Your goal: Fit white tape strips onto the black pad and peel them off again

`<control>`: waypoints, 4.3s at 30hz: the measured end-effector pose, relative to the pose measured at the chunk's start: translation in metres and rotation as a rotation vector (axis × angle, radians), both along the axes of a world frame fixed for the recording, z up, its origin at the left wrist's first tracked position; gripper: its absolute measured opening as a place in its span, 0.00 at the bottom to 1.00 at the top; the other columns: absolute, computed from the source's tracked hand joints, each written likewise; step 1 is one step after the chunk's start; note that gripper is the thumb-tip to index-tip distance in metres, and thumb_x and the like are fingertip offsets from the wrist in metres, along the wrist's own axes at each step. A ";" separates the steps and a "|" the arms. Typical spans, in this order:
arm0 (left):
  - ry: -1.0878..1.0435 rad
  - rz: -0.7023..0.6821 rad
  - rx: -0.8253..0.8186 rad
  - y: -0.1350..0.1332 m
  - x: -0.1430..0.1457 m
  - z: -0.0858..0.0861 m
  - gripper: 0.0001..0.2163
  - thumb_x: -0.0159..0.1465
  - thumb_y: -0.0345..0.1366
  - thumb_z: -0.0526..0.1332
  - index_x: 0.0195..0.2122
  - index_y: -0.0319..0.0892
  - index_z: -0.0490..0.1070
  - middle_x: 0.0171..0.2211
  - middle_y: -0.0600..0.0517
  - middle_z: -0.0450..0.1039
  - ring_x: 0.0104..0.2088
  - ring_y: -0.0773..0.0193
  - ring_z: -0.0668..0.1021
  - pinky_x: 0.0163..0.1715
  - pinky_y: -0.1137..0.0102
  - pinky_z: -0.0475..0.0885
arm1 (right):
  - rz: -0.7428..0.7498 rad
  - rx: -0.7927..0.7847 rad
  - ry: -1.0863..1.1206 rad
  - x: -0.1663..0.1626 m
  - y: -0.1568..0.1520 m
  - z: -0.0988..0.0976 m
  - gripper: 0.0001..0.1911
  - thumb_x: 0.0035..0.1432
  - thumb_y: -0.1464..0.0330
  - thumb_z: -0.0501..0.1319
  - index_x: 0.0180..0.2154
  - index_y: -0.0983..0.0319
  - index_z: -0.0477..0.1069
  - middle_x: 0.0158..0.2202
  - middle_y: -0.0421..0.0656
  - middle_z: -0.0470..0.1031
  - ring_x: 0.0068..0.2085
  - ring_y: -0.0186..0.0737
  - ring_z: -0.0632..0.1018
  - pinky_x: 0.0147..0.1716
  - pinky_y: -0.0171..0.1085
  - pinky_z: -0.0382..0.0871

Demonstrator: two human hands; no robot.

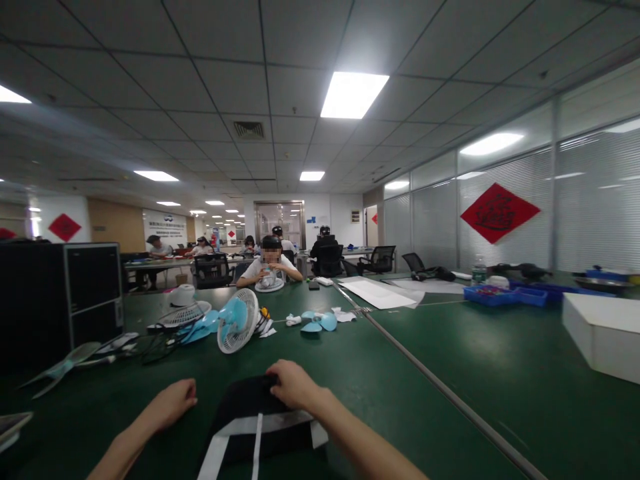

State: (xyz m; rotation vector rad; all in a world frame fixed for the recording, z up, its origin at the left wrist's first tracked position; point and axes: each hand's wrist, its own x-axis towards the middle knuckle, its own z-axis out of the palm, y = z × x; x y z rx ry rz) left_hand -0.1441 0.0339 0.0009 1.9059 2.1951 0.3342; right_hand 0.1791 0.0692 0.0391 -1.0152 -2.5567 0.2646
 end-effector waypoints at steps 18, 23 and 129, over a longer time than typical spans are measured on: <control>0.064 0.074 0.048 0.002 -0.015 -0.006 0.08 0.63 0.37 0.47 0.32 0.43 0.64 0.39 0.46 0.75 0.38 0.59 0.76 0.34 0.69 0.66 | -0.269 0.113 0.038 0.055 0.015 0.012 0.14 0.58 0.64 0.56 0.40 0.63 0.76 0.40 0.45 0.77 0.43 0.41 0.75 0.44 0.34 0.62; 0.018 0.087 0.028 0.001 -0.013 -0.006 0.09 0.63 0.37 0.49 0.35 0.42 0.66 0.39 0.45 0.74 0.38 0.58 0.76 0.35 0.68 0.68 | -0.554 0.099 0.113 0.157 0.026 0.021 0.18 0.60 0.65 0.51 0.41 0.67 0.76 0.42 0.51 0.77 0.43 0.44 0.76 0.43 0.35 0.63; -0.007 0.070 0.006 0.005 -0.016 -0.009 0.13 0.60 0.39 0.48 0.39 0.41 0.69 0.42 0.43 0.75 0.42 0.55 0.77 0.39 0.64 0.70 | -0.331 0.175 -0.128 0.154 -0.023 -0.023 0.08 0.55 0.68 0.56 0.36 0.61 0.71 0.37 0.45 0.73 0.37 0.44 0.75 0.34 0.37 0.65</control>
